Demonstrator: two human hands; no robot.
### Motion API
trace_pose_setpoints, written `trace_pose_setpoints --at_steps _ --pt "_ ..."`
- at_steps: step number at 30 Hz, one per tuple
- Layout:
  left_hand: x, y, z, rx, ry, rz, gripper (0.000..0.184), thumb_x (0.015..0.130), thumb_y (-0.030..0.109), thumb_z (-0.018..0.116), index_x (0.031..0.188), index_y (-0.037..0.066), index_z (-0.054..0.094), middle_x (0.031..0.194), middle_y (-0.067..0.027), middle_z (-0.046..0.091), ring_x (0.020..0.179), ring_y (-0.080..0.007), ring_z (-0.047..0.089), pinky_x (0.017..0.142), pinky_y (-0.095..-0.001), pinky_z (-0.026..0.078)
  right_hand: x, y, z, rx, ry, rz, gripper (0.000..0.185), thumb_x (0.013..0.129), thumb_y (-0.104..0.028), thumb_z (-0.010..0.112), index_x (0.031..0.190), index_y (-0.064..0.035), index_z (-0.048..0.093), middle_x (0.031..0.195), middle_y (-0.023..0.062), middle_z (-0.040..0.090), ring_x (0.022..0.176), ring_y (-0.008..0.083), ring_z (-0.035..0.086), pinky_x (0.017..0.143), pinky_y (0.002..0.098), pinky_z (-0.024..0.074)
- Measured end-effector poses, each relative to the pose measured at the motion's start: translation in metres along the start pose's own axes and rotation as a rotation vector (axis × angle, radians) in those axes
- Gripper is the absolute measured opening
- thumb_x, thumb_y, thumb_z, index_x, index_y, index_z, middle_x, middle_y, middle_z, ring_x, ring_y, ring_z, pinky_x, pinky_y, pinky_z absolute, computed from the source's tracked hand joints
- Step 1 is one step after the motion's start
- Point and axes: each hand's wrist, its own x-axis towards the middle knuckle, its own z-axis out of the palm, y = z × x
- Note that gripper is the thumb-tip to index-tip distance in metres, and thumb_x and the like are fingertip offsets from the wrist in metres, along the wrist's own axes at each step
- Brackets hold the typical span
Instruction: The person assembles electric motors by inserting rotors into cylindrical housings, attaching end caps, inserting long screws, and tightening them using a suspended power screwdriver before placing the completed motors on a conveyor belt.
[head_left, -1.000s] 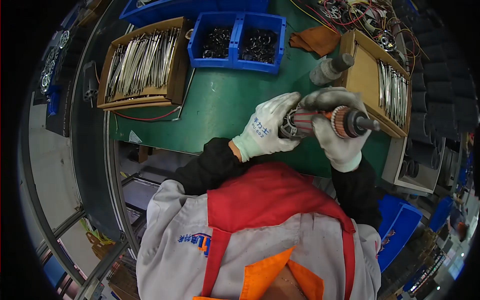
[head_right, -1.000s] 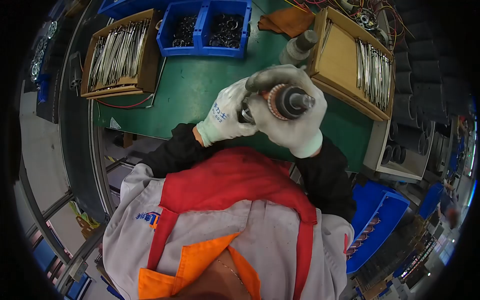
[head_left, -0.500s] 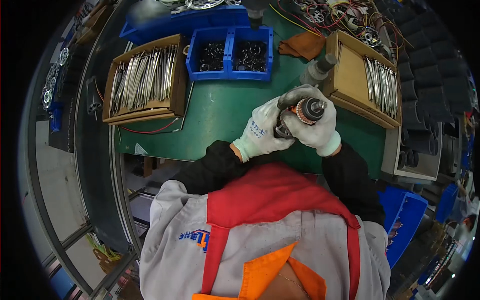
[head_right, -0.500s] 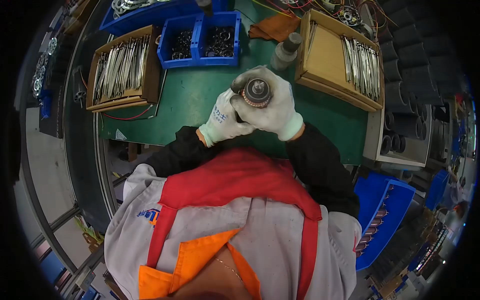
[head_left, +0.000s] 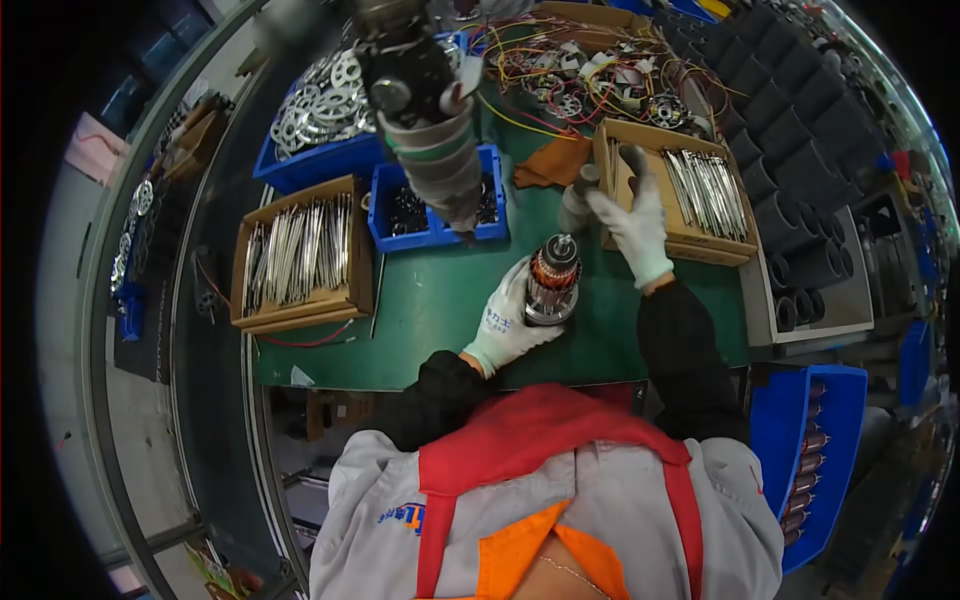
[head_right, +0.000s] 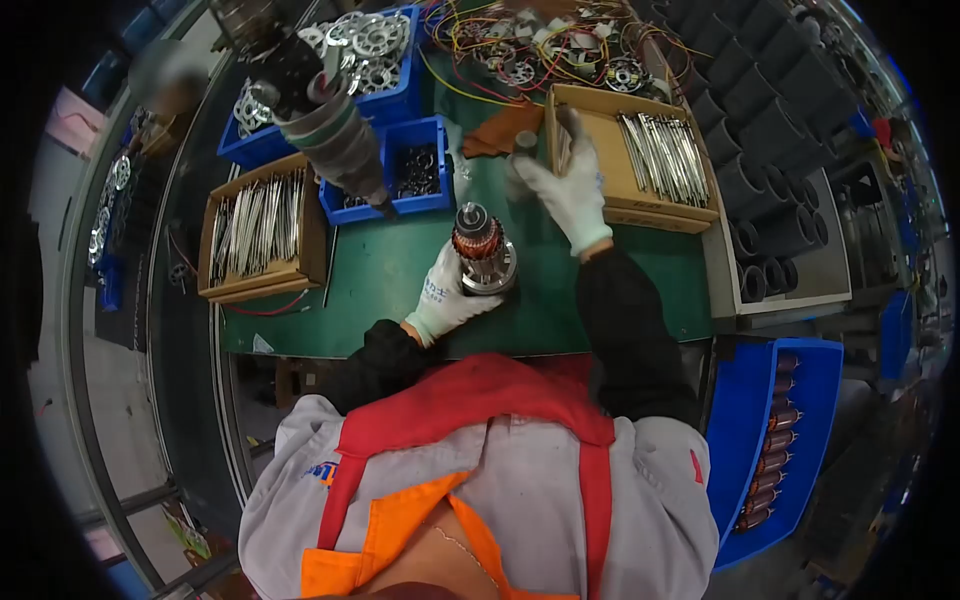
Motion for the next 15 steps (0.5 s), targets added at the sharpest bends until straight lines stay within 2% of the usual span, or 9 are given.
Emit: trace_pose_setpoints --at_steps 3,4,6,7,9,11,13,14,15 --pt "0.011 0.006 0.003 -0.024 -0.014 -0.052 0.097 0.060 0.027 0.088 0.140 0.001 0.039 0.143 -0.0219 0.042 0.131 -0.0378 0.043 0.110 -0.0420 0.037 0.011 0.050 0.009 -0.775 -0.320 -0.012 0.080 0.074 -0.046 0.073 0.136 -0.0019 0.048 0.147 0.0235 0.038 0.142 0.0379 0.023 0.117 0.0446 0.0206" --pt "0.015 0.006 0.007 -0.028 -0.027 -0.072 0.096 0.060 0.027 0.088 0.139 0.001 0.040 0.143 -0.0219 0.042 0.132 -0.0375 0.042 0.110 -0.0418 0.036 0.017 0.043 0.008 -0.694 -0.325 -0.194 0.077 0.076 -0.044 0.073 0.134 -0.0001 0.049 0.143 0.0239 0.042 0.139 0.0385 0.031 0.115 0.0438 0.0260" --pt "0.022 0.004 0.013 -0.045 -0.004 -0.066 0.095 0.060 0.026 0.088 0.138 0.001 0.041 0.139 -0.0219 0.045 0.128 -0.0380 0.047 0.107 -0.0414 0.040 0.027 0.006 -0.005 -0.302 -0.194 -0.094 0.075 0.078 -0.043 0.071 0.133 0.0017 0.048 0.135 0.0245 0.050 0.129 0.0380 0.045 0.108 0.0422 0.0366" --pt "0.025 0.003 0.013 -0.077 -0.011 -0.066 0.095 0.059 0.026 0.088 0.138 0.001 0.041 0.137 -0.0218 0.047 0.125 -0.0383 0.049 0.106 -0.0410 0.041 0.033 -0.010 -0.012 -0.223 -0.012 -0.091 0.068 0.079 -0.039 0.071 0.127 0.0036 0.051 0.116 0.0217 0.062 0.107 0.0347 0.061 0.094 0.0383 0.0481" --pt "0.031 0.018 0.007 -0.211 0.018 -0.069 0.094 0.060 0.024 0.088 0.137 -0.001 0.040 0.129 -0.0188 0.054 0.116 -0.0335 0.057 0.101 -0.0387 0.044 0.041 -0.084 -0.043 0.325 0.053 -0.204 0.058 0.078 -0.035 0.073 0.118 0.0030 0.053 0.097 0.0146 0.068 0.085 0.0303 0.066 0.081 0.0348 0.0528" --pt "0.030 0.004 0.014 -0.456 0.024 -0.105 0.095 0.065 0.022 0.087 0.141 0.000 0.035 0.129 -0.0140 0.055 0.113 -0.0266 0.058 0.099 -0.0382 0.045 0.040 -0.127 -0.059 0.379 -0.065 -0.384 0.048 0.078 -0.031 0.074 0.111 -0.0008 0.054 0.083 0.0096 0.068 0.069 0.0252 0.064 0.070 0.0321 0.0531" --pt "0.028 -0.016 0.009 -0.431 -0.192 -0.177 0.048 0.080 0.004 0.073 0.123 -0.001 0.053 0.124 -0.0103 0.060 0.104 -0.0170 0.061 0.092 -0.0347 0.050 0.021 -0.151 -0.059 0.163 -0.207 -0.410 0.047 0.078 -0.032 0.072 0.111 -0.0034 0.055 0.080 0.0109 0.067 0.067 0.0299 0.066 0.067 0.0363 0.0539" --pt "0.011 -0.038 0.023 -0.631 -0.054 -0.222 0.043 0.085 0.005 0.071 0.125 -0.001 0.055 0.126 -0.0107 0.059 0.106 -0.0185 0.060 0.092 -0.0345 0.049 0.011 -0.145 -0.050 0.082 -0.271 -0.348 0.049 0.078 -0.034 0.072 0.113 -0.0043 0.055 0.083 0.0132 0.067 0.072 0.0323 0.067 0.069 0.0386 0.0539" --pt "0.012 -0.040 0.021 -0.213 -0.034 0.028 0.046 0.085 0.007 0.072 0.127 -0.001 0.054 0.126 -0.0107 0.058 0.106 -0.0189 0.060 0.092 -0.0339 0.049 0.002 -0.131 -0.041 0.003 -0.335 -0.283 0.051 0.078 -0.036 0.072 0.114 -0.0052 0.055 0.087 0.0156 0.067 0.077 0.0348 0.068 0.071 0.0409 0.0539"
